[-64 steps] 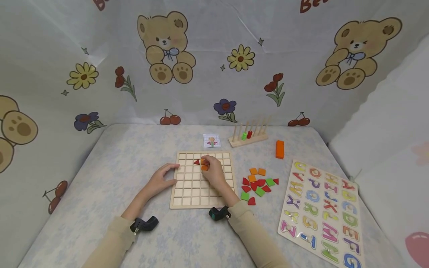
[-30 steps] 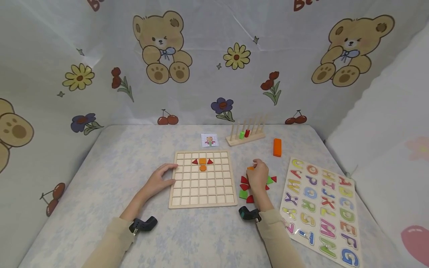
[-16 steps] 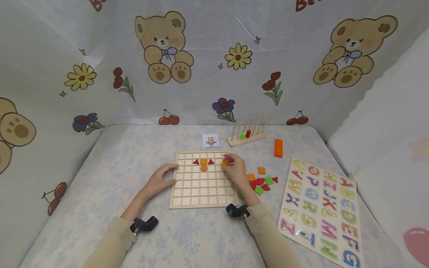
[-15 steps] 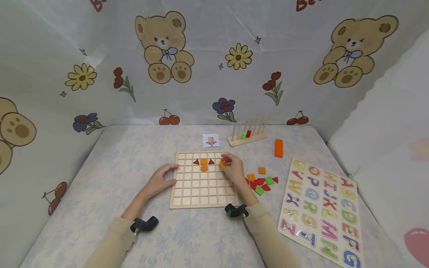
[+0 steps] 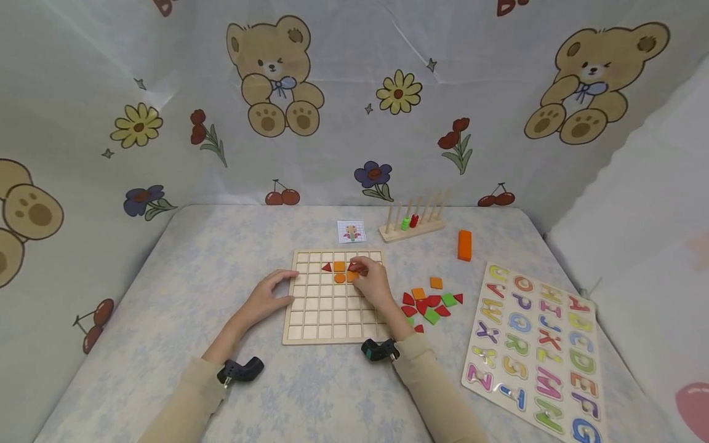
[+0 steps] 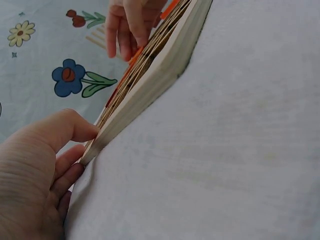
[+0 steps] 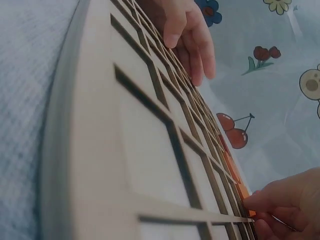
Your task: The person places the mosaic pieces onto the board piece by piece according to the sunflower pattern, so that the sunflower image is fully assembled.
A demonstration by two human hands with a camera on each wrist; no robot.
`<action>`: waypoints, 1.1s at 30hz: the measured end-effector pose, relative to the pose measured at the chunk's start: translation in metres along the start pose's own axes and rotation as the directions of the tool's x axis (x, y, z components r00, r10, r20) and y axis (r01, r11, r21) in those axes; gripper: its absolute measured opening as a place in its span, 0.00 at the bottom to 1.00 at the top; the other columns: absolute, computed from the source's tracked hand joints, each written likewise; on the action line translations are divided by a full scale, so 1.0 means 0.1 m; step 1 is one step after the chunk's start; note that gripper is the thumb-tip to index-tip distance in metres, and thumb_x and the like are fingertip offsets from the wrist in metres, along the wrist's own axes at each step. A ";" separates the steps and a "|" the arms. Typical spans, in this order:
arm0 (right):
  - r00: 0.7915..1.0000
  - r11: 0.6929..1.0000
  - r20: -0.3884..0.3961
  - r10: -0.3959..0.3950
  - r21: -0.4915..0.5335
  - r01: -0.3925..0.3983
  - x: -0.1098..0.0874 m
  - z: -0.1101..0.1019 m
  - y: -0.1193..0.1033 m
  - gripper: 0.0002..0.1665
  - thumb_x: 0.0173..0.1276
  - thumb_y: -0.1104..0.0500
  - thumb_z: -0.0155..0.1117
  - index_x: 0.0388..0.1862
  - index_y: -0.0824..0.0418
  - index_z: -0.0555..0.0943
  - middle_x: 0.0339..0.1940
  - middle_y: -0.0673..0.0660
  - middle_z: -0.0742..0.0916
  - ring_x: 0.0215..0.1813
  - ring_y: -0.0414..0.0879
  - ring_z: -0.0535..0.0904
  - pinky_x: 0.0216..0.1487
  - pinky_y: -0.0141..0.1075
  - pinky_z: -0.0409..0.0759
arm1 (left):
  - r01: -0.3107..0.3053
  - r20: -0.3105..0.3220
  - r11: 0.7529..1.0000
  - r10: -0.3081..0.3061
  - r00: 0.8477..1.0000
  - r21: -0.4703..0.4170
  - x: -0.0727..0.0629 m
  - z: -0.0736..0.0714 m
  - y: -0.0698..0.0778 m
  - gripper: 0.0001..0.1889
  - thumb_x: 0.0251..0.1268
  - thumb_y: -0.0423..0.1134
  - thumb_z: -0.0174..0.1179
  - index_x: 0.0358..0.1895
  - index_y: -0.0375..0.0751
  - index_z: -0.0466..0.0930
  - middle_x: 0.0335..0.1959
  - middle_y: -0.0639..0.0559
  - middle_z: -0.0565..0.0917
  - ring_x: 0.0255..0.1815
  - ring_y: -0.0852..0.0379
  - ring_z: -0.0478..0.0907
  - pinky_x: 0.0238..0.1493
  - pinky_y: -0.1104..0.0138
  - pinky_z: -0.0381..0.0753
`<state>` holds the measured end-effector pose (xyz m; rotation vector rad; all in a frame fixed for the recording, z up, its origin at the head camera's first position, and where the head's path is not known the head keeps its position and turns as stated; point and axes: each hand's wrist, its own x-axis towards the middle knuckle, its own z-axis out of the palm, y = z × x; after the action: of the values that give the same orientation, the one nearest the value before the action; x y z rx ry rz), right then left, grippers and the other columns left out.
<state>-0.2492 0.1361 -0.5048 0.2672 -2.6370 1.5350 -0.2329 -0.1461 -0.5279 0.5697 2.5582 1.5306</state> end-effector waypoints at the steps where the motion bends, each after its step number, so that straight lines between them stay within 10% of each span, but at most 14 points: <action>1: 1.000 1.000 0.002 -0.006 -0.007 0.006 0.00 0.00 0.00 0.27 0.56 0.79 0.65 0.56 0.72 0.80 0.42 0.66 0.88 0.51 0.59 0.83 0.56 0.50 0.82 | 0.000 -0.002 1.000 0.000 1.000 0.001 0.00 0.00 0.00 0.27 0.64 0.34 0.66 0.68 0.42 0.73 0.69 0.43 0.73 0.76 0.42 0.62 0.76 0.45 0.61; 10: 0.999 0.999 0.014 -0.035 -0.029 0.036 -0.04 -0.03 -0.01 0.28 0.56 0.79 0.63 0.58 0.72 0.80 0.42 0.66 0.89 0.52 0.59 0.84 0.57 0.51 0.82 | -0.004 -0.005 1.000 0.004 1.000 0.003 0.00 0.02 -0.03 0.27 0.64 0.34 0.66 0.67 0.44 0.73 0.68 0.44 0.73 0.75 0.42 0.63 0.75 0.46 0.62; 16: 0.986 1.000 -0.165 0.000 0.020 0.003 -0.09 -0.16 0.02 0.19 0.64 0.73 0.62 0.55 0.73 0.81 0.46 0.69 0.87 0.50 0.61 0.83 0.53 0.50 0.83 | -0.001 0.004 1.000 0.001 1.000 -0.011 0.00 0.02 0.00 0.27 0.65 0.34 0.66 0.67 0.43 0.73 0.69 0.43 0.73 0.76 0.42 0.62 0.76 0.46 0.62; 20: 0.926 0.998 -0.372 0.069 0.018 -0.067 -0.15 -0.36 0.13 0.18 0.63 0.72 0.60 0.52 0.74 0.82 0.47 0.71 0.86 0.50 0.63 0.81 0.52 0.49 0.80 | 0.000 0.002 1.000 0.000 1.000 -0.023 0.02 0.01 0.00 0.27 0.65 0.34 0.66 0.67 0.44 0.73 0.69 0.43 0.73 0.76 0.42 0.62 0.76 0.46 0.62; 27: 0.745 0.940 -0.616 0.257 -0.021 -0.342 -0.33 -0.68 0.39 0.22 0.59 0.73 0.57 0.54 0.74 0.80 0.50 0.71 0.81 0.53 0.64 0.72 0.55 0.53 0.71 | 0.000 -0.010 1.000 0.000 1.000 -0.019 0.02 0.01 -0.03 0.27 0.64 0.35 0.67 0.67 0.45 0.74 0.69 0.44 0.73 0.76 0.42 0.62 0.75 0.44 0.62; 33: 0.702 0.916 -0.657 0.274 -0.044 -0.398 -0.39 -0.77 0.49 0.24 0.59 0.74 0.60 0.57 0.75 0.77 0.50 0.72 0.77 0.54 0.66 0.71 0.60 0.56 0.69 | -0.009 -0.011 1.000 0.009 1.000 -0.020 0.01 0.02 -0.03 0.26 0.64 0.35 0.67 0.66 0.44 0.75 0.69 0.43 0.73 0.76 0.41 0.62 0.74 0.44 0.63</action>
<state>-0.2217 0.2313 -0.5147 -0.6858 -2.2890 1.1408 -0.2340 -0.1458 -0.5311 0.5726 2.5482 1.5648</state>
